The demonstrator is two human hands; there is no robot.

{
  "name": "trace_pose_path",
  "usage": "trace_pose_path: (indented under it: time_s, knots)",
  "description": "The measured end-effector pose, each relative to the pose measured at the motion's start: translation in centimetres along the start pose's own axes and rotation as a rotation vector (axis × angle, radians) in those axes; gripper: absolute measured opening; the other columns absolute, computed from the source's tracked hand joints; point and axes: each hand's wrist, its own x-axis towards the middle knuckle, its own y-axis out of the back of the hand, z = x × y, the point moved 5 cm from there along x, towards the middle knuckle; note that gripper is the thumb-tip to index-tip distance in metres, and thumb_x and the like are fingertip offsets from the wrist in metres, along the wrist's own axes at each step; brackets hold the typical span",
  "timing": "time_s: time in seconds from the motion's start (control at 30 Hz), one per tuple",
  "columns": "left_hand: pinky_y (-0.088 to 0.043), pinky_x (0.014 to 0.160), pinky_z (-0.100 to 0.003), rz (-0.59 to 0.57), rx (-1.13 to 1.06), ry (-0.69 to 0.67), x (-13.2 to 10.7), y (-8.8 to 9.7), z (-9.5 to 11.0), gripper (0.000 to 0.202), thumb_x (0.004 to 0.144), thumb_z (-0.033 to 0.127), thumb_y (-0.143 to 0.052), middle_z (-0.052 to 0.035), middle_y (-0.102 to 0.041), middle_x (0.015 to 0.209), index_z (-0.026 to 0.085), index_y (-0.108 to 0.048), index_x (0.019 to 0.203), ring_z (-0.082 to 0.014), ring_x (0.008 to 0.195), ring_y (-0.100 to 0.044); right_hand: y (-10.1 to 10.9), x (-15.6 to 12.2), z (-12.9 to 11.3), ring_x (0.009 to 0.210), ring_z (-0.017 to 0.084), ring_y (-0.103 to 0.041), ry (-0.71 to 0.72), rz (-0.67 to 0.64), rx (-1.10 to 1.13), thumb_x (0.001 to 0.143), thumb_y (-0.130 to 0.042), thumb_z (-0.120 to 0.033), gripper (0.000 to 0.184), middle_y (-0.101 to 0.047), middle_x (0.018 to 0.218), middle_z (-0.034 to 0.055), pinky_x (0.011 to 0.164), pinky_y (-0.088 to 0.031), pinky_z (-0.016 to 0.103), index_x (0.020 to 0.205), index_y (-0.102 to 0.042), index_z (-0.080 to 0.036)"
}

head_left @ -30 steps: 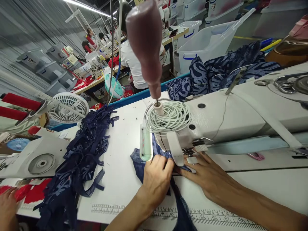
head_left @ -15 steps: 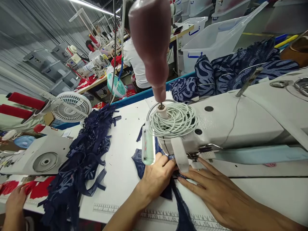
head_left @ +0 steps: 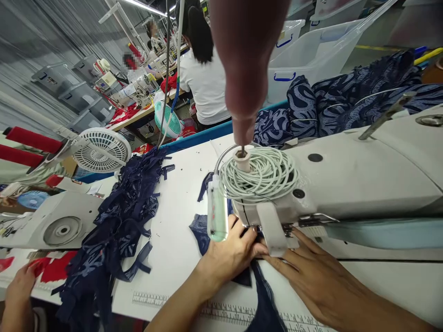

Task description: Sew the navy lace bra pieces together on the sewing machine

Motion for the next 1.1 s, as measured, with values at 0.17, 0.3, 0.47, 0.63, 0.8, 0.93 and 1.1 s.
trace_pose_path:
  time_s: [0.17,0.3,0.47,0.63,0.8,0.93,1.1]
  knots:
    - [-0.043,0.105,-0.063,0.181,0.147,0.214,-2.3,-0.1,3.6,0.035,0.096,0.019,-0.056,-0.0193,-0.063,0.127,0.014,-0.060,0.131,-0.0354,0.122,-0.057,-0.5,0.1,0.5,0.097,0.020,-0.061,-0.046,-0.038,0.033,0.086,-0.047,-0.008,0.031,-0.067,0.092,0.0030,0.122,-0.020,0.047,0.106,-0.069,-0.018]
    - [-0.023,0.113,-0.077,0.204,0.140,0.277,-6.3,0.4,2.3,0.053,0.092,0.009,-0.057,-0.0190,-0.048,0.145,0.028,-0.054,0.142,-0.0392,0.140,-0.042,-0.7,-0.2,0.5,0.115,0.021,-0.058,-0.028,-0.056,-0.006,0.092,-0.044,-0.010,0.043,-0.066,0.128,0.0055,0.122,-0.016,0.050,0.129,-0.062,-0.020]
    - [-0.032,0.106,-0.078,0.140,0.170,0.396,-7.5,3.6,-4.3,0.056,0.088,0.007,-0.065,-0.0225,-0.045,0.144,0.022,-0.052,0.140,-0.0443,0.141,-0.039,-0.6,0.1,-0.2,0.115,0.022,-0.058,0.050,-0.023,-0.104,0.092,-0.043,-0.011,0.048,-0.061,0.140,0.0076,0.118,-0.024,0.049,0.136,-0.059,-0.019]
    - [-0.044,0.107,-0.062,0.247,-0.105,0.374,-2.3,4.1,-2.8,0.031,0.088,0.031,-0.068,-0.0151,-0.061,0.121,0.021,-0.063,0.118,-0.0346,0.124,-0.054,-0.9,0.2,-0.5,0.123,0.023,-0.055,0.052,0.032,-0.127,0.089,-0.045,-0.012,0.046,-0.063,0.137,0.0092,0.118,-0.028,0.051,0.132,-0.062,-0.018]
    - [-0.039,0.108,-0.066,0.229,0.062,0.273,0.4,2.7,-0.5,0.021,0.082,0.012,-0.060,-0.0130,-0.065,0.106,0.020,-0.064,0.100,-0.0343,0.117,-0.057,-0.9,0.2,-0.6,0.125,0.023,-0.054,0.054,0.033,-0.104,0.091,-0.045,-0.013,0.043,-0.063,0.136,0.0095,0.117,-0.028,0.050,0.130,-0.063,-0.017]
    - [-0.042,0.108,-0.057,0.198,0.006,0.155,-1.0,1.1,1.8,0.010,0.077,0.010,-0.057,-0.0064,-0.062,0.083,0.020,-0.058,0.081,-0.0245,0.085,-0.062,-0.8,0.1,-0.5,0.122,0.023,-0.056,0.009,0.031,-0.027,0.095,-0.047,-0.020,0.028,-0.069,0.121,0.0102,0.117,-0.028,0.047,0.110,-0.070,-0.017]
    - [-0.048,0.096,-0.043,0.205,-0.221,0.228,-2.6,-0.5,0.8,0.024,0.085,0.010,-0.051,-0.0068,-0.068,0.095,0.019,-0.063,0.104,-0.0221,0.093,-0.063,1.2,0.3,-0.1,0.117,0.020,-0.058,0.109,0.048,-0.043,0.094,-0.041,-0.007,0.043,-0.069,0.123,0.0075,0.115,-0.030,0.044,0.131,-0.060,-0.017]
